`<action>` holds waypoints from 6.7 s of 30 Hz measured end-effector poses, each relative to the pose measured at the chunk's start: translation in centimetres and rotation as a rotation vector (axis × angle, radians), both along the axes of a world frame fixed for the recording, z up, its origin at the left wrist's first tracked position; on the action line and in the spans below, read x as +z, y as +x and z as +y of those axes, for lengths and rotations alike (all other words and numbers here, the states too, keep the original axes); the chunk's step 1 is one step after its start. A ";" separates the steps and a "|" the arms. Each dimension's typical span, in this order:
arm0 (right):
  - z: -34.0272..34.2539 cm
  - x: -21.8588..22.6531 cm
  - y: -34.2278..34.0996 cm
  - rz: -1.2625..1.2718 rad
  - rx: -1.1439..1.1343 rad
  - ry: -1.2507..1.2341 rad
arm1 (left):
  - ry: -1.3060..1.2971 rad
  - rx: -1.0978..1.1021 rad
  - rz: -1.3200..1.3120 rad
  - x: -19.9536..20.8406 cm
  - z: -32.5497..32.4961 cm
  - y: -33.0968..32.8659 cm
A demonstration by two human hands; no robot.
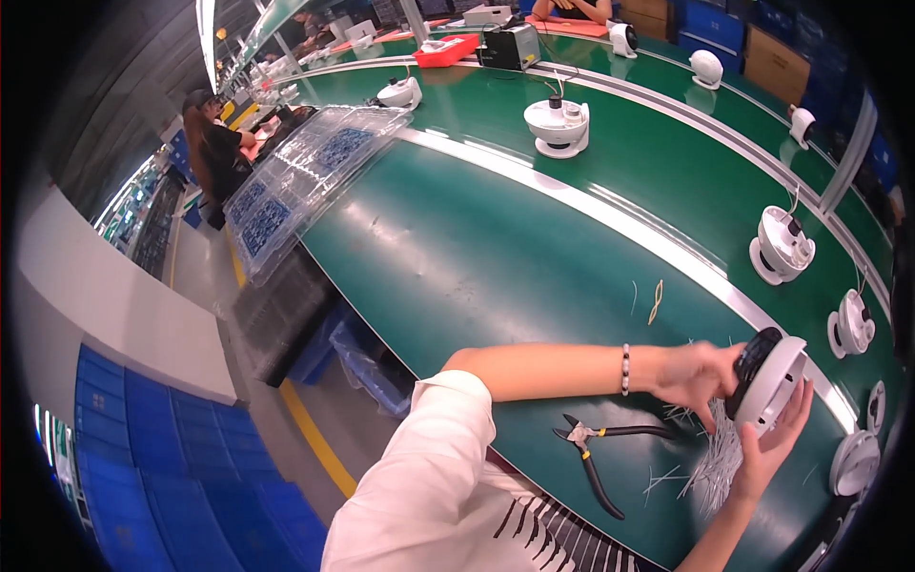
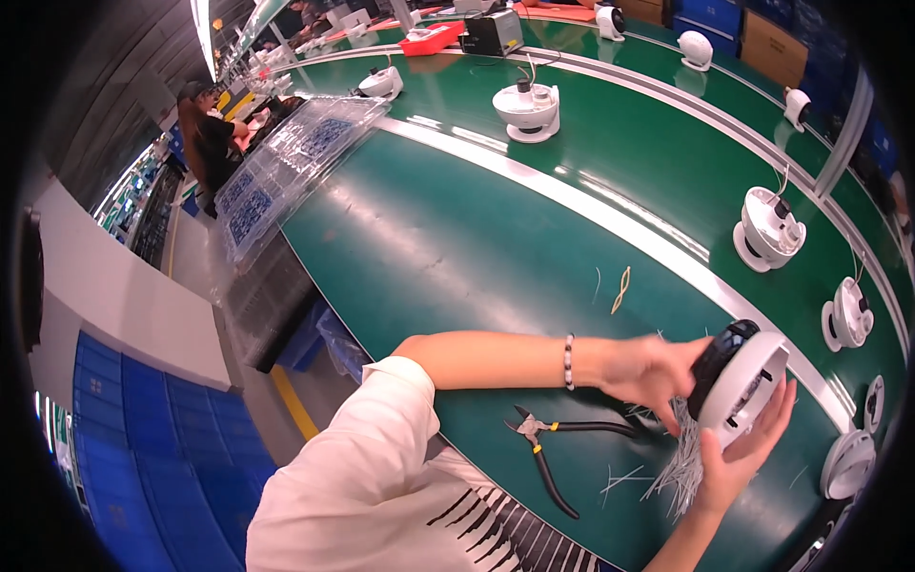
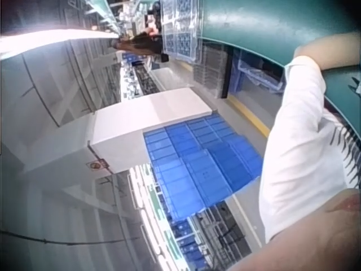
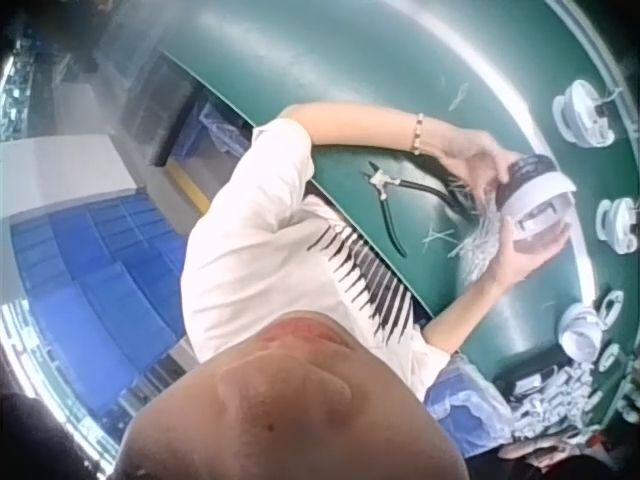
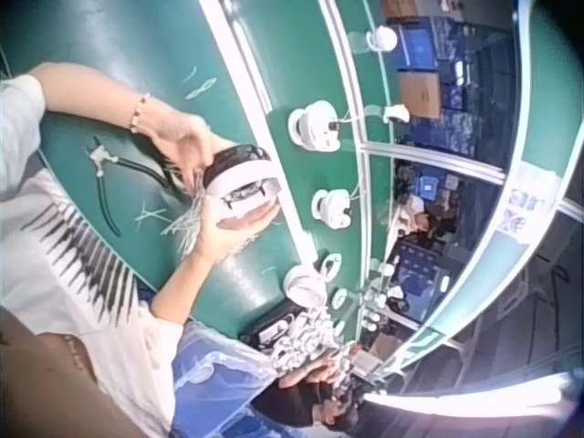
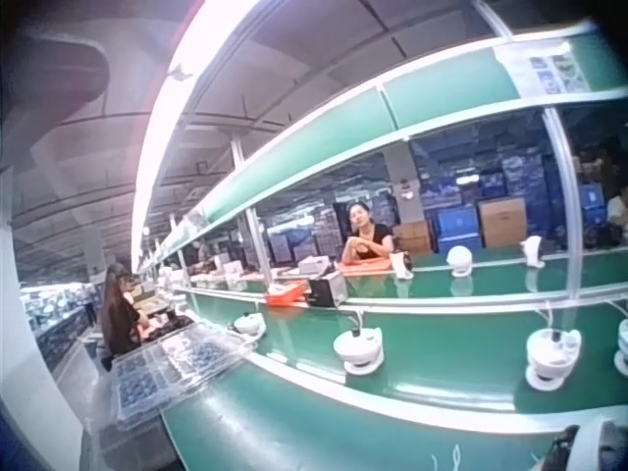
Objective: Assembling lighting fixture components on a production line using pliers to trim wires.
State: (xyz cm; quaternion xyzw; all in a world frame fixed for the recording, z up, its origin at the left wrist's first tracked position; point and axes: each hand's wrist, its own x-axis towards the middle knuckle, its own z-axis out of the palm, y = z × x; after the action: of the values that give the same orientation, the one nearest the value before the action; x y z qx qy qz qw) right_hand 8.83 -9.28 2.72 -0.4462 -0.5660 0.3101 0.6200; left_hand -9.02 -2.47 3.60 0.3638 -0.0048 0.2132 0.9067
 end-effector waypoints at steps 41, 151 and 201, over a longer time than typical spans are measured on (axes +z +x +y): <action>-0.2 -0.6 1.0 -0.673 -0.168 0.011 | 0.058 0.467 0.192 -1.2 -1.0 5.4; -0.1 -0.5 8.5 0.828 0.580 -0.556 | 0.804 0.367 0.409 3.5 8.5 8.7; -5.1 -4.8 -0.5 -1.013 0.267 0.046 | 0.443 1.456 0.069 6.0 11.6 5.0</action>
State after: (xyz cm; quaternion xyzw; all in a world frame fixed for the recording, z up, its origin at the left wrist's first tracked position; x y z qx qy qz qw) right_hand 8.28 -14.33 -2.10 -0.4505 -0.8535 0.1193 0.2331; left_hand -4.00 9.16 9.57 0.4551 0.2219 0.7402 0.4425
